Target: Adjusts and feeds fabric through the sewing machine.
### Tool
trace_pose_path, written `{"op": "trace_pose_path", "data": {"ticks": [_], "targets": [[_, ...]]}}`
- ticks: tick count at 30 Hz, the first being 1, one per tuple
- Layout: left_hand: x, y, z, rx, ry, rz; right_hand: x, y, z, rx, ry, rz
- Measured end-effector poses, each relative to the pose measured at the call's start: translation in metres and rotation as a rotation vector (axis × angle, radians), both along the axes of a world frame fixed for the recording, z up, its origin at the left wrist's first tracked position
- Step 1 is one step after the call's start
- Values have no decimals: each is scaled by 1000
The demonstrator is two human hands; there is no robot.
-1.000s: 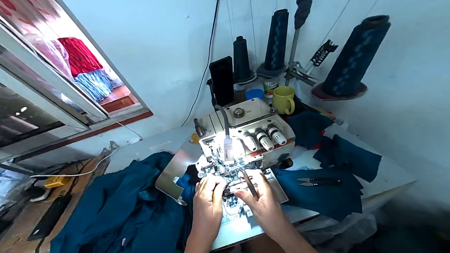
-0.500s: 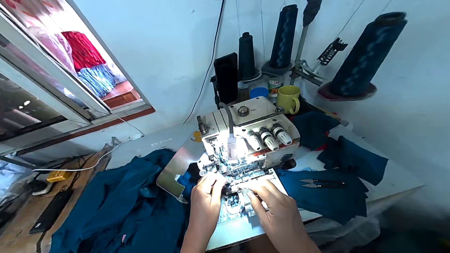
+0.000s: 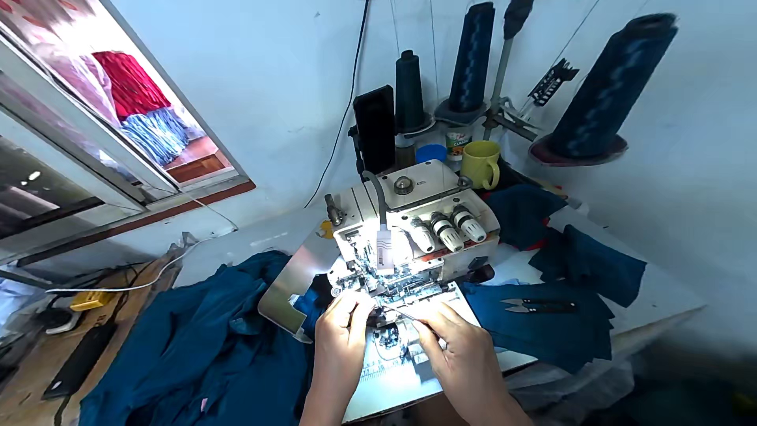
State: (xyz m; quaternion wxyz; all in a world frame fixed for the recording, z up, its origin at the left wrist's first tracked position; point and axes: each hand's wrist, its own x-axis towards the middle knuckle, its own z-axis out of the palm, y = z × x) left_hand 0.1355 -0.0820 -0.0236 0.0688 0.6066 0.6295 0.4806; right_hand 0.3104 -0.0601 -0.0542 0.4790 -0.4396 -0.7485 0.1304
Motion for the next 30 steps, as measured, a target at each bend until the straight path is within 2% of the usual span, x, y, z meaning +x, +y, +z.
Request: {"op": "trace_pose_path", "data": {"ticks": [3,5,8,10,15,20,30], "targets": [[-3,-4,-3,88,-66,-13,2,8,-2,-155,119,6],[-7,-10,-11,199,-63,-12,4,16,0,-369,231,81],[-14,-26,-31,264,53,61,3,30,7,-680,411,212],[-18,-40,-51,220,156,109,0,35,8,-792,480,276],[-30,-61,-91,61,217,88,-7,31,14,-949,645,337],[-29,-58,-93,14,237,67,-12,23,14,-1070,875,372],[-29,-59,-94,-39,336,48,-18,21,11,-1058,902,357]]}}
